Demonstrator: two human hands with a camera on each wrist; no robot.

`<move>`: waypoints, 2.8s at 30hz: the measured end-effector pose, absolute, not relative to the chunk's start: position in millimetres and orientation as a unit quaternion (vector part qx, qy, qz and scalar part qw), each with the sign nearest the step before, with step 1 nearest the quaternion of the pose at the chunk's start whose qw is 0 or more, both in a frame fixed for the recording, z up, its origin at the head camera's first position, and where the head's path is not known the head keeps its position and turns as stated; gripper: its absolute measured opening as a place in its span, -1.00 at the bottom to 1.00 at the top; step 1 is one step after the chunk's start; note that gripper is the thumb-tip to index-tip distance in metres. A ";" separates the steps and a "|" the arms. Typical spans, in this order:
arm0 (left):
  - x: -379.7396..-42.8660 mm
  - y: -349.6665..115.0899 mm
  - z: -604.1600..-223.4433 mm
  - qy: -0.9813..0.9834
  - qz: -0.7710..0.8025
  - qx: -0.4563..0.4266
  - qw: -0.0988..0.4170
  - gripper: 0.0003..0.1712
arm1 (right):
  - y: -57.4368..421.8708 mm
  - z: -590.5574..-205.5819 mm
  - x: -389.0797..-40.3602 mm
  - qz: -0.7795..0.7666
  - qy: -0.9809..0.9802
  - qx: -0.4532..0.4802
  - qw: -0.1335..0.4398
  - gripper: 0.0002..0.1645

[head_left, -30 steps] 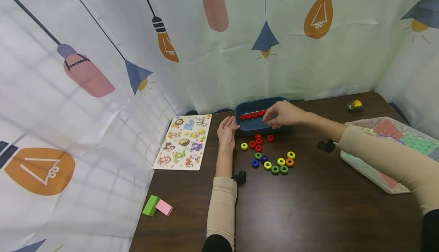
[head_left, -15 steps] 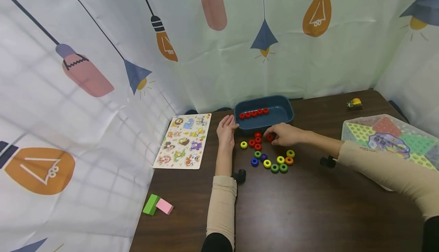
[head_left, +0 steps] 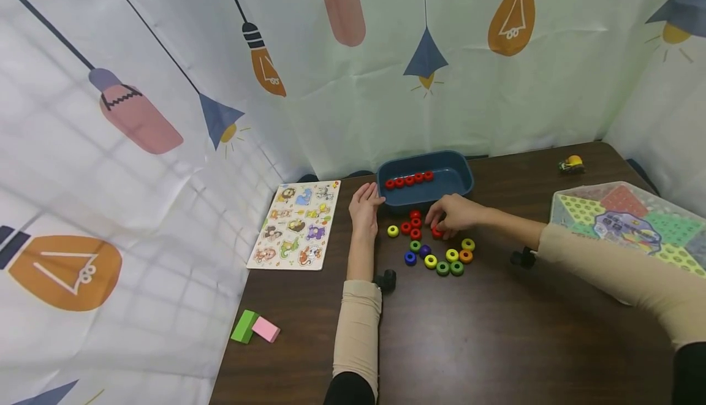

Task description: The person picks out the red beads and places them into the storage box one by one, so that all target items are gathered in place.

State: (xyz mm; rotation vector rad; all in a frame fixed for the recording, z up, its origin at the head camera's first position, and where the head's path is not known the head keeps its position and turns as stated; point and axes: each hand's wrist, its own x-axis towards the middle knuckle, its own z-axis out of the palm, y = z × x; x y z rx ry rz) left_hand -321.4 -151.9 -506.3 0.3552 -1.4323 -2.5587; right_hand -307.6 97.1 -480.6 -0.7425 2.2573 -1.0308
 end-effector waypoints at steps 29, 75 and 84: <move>-322.3 -152.1 -508.2 -0.484 -0.860 0.131 0.097 -0.26 | 9.4 -453.7 -415.7 -0.463 0.814 -0.197 0.291 -0.61; -319.5 -149.6 -504.9 -0.485 -0.859 0.128 0.103 -0.28 | 18.0 -478.1 -305.8 -0.284 0.888 -0.313 0.180 -0.74; -318.9 -150.7 -505.3 -0.488 -0.858 0.131 0.097 -0.26 | 21.0 -475.2 -306.9 -0.298 0.878 -0.313 0.206 -0.69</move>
